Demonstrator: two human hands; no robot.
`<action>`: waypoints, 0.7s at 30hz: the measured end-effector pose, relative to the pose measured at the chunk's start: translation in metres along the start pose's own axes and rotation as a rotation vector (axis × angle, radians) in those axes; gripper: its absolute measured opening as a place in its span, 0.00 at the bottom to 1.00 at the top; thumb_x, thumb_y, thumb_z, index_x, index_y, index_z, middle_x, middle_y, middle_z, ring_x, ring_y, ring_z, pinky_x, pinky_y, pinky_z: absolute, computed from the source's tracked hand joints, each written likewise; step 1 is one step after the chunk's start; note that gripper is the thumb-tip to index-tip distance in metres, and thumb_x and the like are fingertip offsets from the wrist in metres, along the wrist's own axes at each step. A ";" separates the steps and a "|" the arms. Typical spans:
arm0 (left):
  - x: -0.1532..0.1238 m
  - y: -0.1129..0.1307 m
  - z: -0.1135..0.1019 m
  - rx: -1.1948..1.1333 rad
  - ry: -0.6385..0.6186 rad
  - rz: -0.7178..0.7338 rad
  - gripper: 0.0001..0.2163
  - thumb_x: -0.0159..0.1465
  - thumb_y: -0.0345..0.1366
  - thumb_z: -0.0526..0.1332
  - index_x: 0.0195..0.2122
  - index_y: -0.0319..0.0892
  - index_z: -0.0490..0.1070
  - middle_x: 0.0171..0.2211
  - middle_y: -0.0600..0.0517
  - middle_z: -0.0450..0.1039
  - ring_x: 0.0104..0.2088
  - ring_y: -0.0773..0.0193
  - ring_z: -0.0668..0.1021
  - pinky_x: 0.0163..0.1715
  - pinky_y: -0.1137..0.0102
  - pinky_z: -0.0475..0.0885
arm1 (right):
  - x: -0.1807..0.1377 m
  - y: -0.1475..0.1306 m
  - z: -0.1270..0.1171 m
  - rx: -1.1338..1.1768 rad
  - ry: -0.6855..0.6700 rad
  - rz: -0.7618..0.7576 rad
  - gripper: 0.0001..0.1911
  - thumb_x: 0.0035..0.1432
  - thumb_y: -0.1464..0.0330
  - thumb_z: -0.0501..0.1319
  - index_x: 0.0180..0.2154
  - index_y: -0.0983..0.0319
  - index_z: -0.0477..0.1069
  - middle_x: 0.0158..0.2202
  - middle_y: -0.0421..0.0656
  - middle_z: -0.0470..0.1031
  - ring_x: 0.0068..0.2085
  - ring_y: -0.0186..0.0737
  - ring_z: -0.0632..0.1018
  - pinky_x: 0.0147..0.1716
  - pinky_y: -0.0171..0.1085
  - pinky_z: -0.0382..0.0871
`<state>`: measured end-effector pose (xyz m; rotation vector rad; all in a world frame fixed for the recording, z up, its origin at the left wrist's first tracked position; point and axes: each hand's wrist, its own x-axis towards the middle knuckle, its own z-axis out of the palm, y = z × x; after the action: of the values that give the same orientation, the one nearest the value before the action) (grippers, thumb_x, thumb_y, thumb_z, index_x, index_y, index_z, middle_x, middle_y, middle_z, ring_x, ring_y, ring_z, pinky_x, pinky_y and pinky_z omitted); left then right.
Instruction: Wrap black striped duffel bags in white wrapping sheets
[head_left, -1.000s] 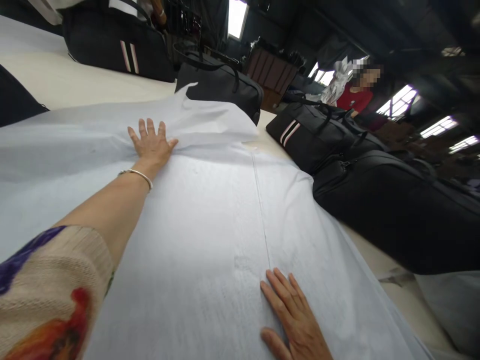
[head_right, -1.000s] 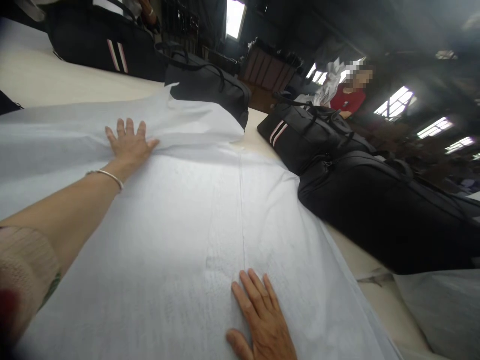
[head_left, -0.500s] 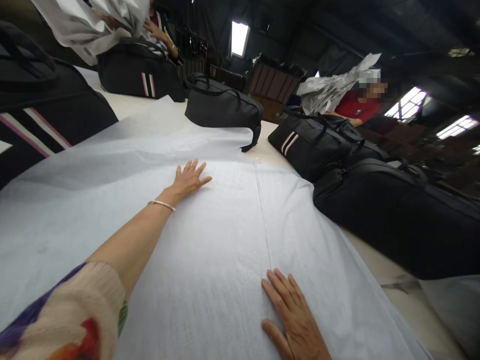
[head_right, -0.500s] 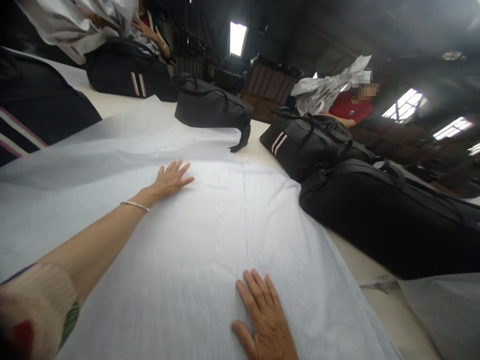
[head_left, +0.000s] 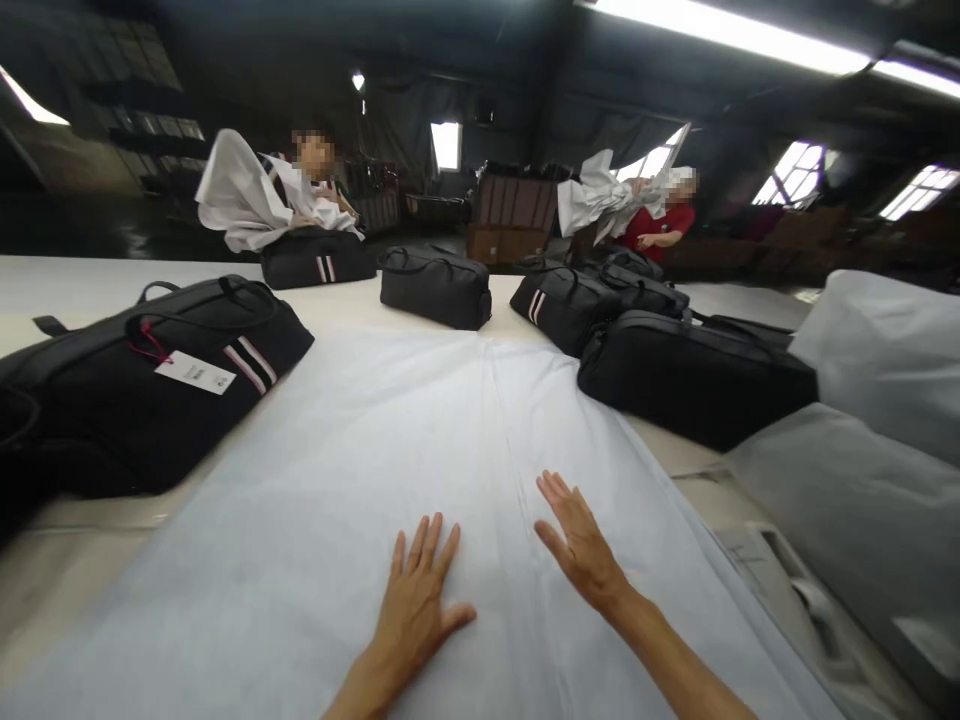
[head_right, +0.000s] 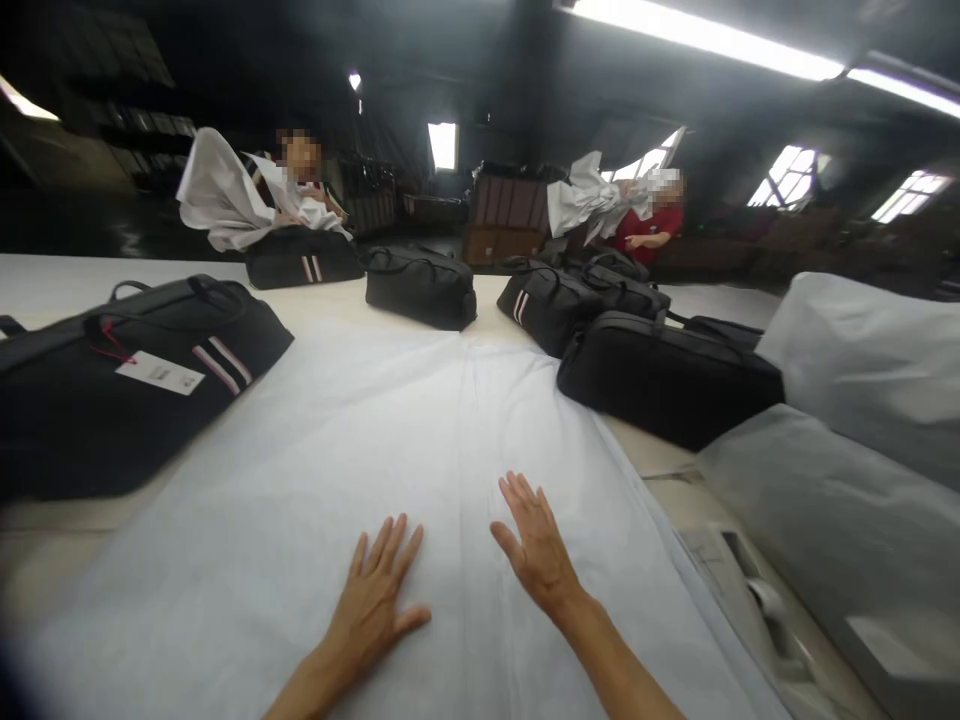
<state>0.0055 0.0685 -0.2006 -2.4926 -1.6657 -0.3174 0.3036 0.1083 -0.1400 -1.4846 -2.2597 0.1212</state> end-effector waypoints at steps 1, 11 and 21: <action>-0.017 0.011 -0.008 0.008 0.024 -0.018 0.45 0.58 0.59 0.62 0.70 0.49 0.44 0.69 0.43 0.48 0.67 0.41 0.57 0.61 0.42 0.57 | -0.030 -0.004 -0.012 -0.036 0.044 0.024 0.32 0.70 0.56 0.48 0.70 0.58 0.44 0.69 0.49 0.52 0.69 0.49 0.54 0.66 0.59 0.50; -0.106 0.073 -0.029 -0.096 -0.144 0.178 0.44 0.57 0.66 0.58 0.69 0.48 0.48 0.69 0.40 0.48 0.67 0.41 0.55 0.64 0.40 0.49 | -0.241 -0.050 0.010 -0.262 -0.093 -0.003 0.34 0.68 0.60 0.53 0.69 0.61 0.44 0.68 0.47 0.54 0.69 0.50 0.52 0.66 0.58 0.46; -0.150 0.087 -0.064 -0.164 -0.222 0.204 0.46 0.58 0.65 0.59 0.70 0.47 0.44 0.70 0.41 0.40 0.69 0.43 0.47 0.65 0.40 0.42 | -0.267 -0.074 -0.027 -0.091 -0.062 0.049 0.33 0.69 0.55 0.51 0.68 0.62 0.49 0.67 0.49 0.58 0.69 0.48 0.54 0.67 0.56 0.46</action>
<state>0.0239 -0.1133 -0.1741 -2.8846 -1.4908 -0.1662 0.3403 -0.1661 -0.1744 -1.6047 -2.3066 0.0808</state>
